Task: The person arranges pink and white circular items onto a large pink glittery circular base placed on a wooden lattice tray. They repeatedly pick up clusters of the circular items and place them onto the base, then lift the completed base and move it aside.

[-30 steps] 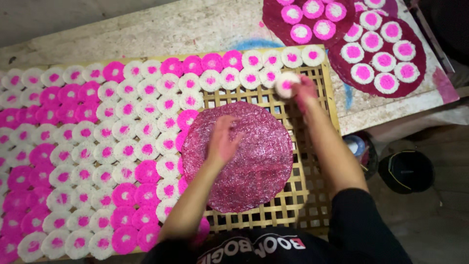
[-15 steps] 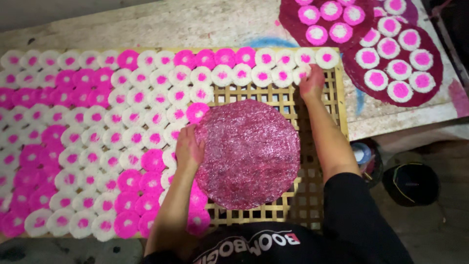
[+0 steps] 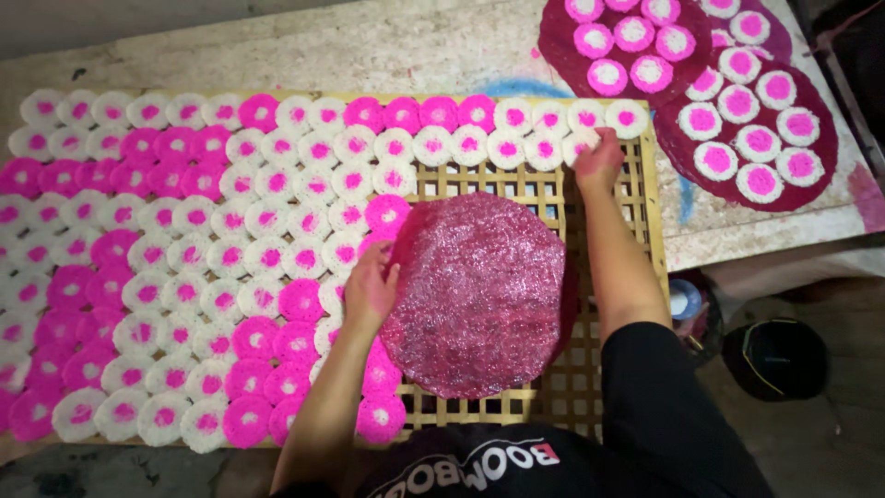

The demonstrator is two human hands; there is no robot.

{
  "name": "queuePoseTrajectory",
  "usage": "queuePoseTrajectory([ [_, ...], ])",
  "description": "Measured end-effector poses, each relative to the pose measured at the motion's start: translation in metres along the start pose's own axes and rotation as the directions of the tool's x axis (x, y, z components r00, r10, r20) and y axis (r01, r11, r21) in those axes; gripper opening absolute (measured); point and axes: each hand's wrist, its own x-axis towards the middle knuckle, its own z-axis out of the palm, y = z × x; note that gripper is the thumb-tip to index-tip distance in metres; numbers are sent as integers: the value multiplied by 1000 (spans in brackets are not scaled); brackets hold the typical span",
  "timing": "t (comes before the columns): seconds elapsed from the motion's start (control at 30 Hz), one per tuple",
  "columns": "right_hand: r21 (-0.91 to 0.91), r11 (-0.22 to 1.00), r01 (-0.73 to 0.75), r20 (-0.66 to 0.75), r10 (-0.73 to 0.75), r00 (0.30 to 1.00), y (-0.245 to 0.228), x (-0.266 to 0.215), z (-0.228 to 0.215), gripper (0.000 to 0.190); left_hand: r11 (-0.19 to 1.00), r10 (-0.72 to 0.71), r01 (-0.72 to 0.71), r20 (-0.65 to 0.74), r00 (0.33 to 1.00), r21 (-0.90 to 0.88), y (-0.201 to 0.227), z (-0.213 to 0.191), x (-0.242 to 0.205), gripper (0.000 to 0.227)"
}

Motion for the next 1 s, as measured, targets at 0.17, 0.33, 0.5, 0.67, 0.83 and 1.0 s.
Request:
queuePoseTrajectory([
  [0.17, -193, 980, -40, 34, 48, 998, -29, -4, -10, 40, 994, 98, -99, -25, 995, -48, -10, 8, 2, 30],
  [0.33, -239, 963, 129, -48, -144, 988, -68, -26, -41, 47, 963, 67, -77, -46, 997, -259, -16, -3, 4, 27],
  [0.5, 207, 953, 222, 75, -242, 967, -111, -138, -108, 42, 923, -154, 106, -101, 983, -371, -59, -72, 7, 33],
  [0.67, 381, 925, -15, 226, -78, 971, -129, -257, -155, 29, 744, -40, -172, -300, 953, -646, -167, -115, 18, 39],
  [0.83, 277, 959, -67, 306, -22, 952, -142, -328, -182, 24, 815, -44, -143, -306, 951, -562, -258, -126, 10, 35],
  [1.0, 343, 938, -54, 375, -84, 923, -148, -337, -182, 22, 904, -16, -135, -347, 938, -406, -262, -124, 1, 47],
])
